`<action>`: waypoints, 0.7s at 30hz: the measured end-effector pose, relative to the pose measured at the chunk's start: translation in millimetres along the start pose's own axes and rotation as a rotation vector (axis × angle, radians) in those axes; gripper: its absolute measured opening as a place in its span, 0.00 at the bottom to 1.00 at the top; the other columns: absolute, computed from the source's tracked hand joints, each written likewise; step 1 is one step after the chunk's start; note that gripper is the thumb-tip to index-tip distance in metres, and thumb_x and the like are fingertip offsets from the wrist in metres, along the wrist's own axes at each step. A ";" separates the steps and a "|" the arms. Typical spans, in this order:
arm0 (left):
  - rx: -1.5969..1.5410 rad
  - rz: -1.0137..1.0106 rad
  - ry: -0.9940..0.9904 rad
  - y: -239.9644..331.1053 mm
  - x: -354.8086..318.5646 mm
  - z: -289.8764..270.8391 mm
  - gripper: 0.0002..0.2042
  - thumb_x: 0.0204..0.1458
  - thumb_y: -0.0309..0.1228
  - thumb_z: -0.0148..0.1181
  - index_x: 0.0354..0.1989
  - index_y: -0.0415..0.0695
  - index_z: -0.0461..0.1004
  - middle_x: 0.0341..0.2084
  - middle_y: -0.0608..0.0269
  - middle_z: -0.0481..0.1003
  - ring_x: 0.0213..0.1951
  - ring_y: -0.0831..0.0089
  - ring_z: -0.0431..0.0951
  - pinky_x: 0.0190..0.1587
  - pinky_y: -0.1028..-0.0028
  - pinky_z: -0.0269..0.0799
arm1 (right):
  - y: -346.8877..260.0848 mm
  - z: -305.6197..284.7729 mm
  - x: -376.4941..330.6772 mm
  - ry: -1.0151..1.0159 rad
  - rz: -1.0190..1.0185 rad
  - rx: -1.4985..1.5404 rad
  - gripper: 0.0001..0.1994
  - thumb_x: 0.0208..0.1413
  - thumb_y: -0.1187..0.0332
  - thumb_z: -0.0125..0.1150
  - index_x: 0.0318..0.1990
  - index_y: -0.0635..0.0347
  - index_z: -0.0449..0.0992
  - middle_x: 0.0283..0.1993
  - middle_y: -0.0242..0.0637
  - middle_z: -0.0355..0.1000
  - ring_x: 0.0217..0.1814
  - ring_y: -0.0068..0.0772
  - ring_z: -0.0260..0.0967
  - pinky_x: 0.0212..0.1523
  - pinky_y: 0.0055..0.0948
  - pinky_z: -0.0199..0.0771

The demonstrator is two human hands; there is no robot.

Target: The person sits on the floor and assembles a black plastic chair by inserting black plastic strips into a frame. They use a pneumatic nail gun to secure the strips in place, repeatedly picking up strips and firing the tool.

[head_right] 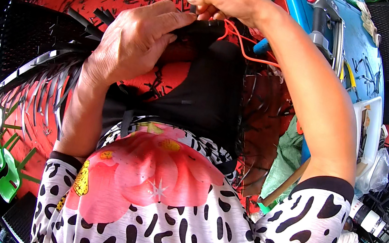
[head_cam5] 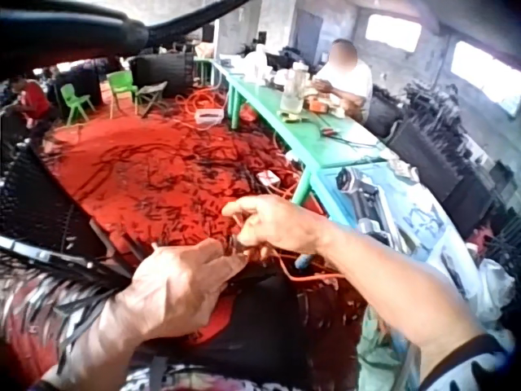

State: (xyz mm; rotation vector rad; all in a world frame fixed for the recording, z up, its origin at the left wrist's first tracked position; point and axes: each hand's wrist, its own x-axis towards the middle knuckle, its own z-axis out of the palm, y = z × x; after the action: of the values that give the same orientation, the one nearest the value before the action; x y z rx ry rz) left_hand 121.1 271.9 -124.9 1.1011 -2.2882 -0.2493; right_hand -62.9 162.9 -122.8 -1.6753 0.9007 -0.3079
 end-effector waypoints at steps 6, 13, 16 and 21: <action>0.064 0.024 0.028 -2.3 -7.3 -3.2 0.16 0.46 0.29 0.49 0.45 0.45 0.71 0.30 0.57 0.71 0.32 0.59 0.74 0.30 0.64 0.71 | -1.2 -10.0 0.8 -0.188 -0.378 -0.310 0.10 0.44 0.75 0.56 0.36 0.66 0.77 0.30 0.33 0.72 0.33 0.24 0.68 0.33 0.26 0.69; -0.011 -0.048 -0.008 9.3 -6.9 -2.6 0.14 0.45 0.29 0.53 0.41 0.42 0.74 0.29 0.55 0.69 0.30 0.59 0.76 0.31 0.62 0.71 | -16.7 2.7 -10.1 -0.050 -0.445 -0.509 0.07 0.39 0.82 0.60 0.30 0.66 0.78 0.28 0.40 0.72 0.30 0.36 0.72 0.32 0.28 0.73; -0.029 -0.045 -0.010 11.6 -2.9 0.1 0.14 0.45 0.29 0.53 0.41 0.42 0.74 0.29 0.55 0.69 0.30 0.59 0.76 0.30 0.62 0.71 | -15.9 0.9 -14.5 -0.016 -0.366 -0.441 0.08 0.39 0.83 0.59 0.29 0.66 0.78 0.26 0.40 0.72 0.29 0.36 0.72 0.31 0.28 0.73; 0.071 0.041 -0.056 -4.8 -8.6 -0.5 0.13 0.46 0.30 0.50 0.41 0.42 0.72 0.29 0.57 0.70 0.26 0.62 0.74 0.26 0.67 0.69 | -20.3 5.6 -4.1 -0.054 -0.381 -0.457 0.08 0.41 0.80 0.54 0.32 0.69 0.74 0.29 0.43 0.73 0.34 0.37 0.73 0.37 0.30 0.71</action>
State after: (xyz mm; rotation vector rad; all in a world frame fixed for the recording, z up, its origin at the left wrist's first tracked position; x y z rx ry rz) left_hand 128.7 275.4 -130.1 1.0933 -2.3834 -0.1865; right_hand -54.0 170.8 -104.9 -2.2732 0.6339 -0.3260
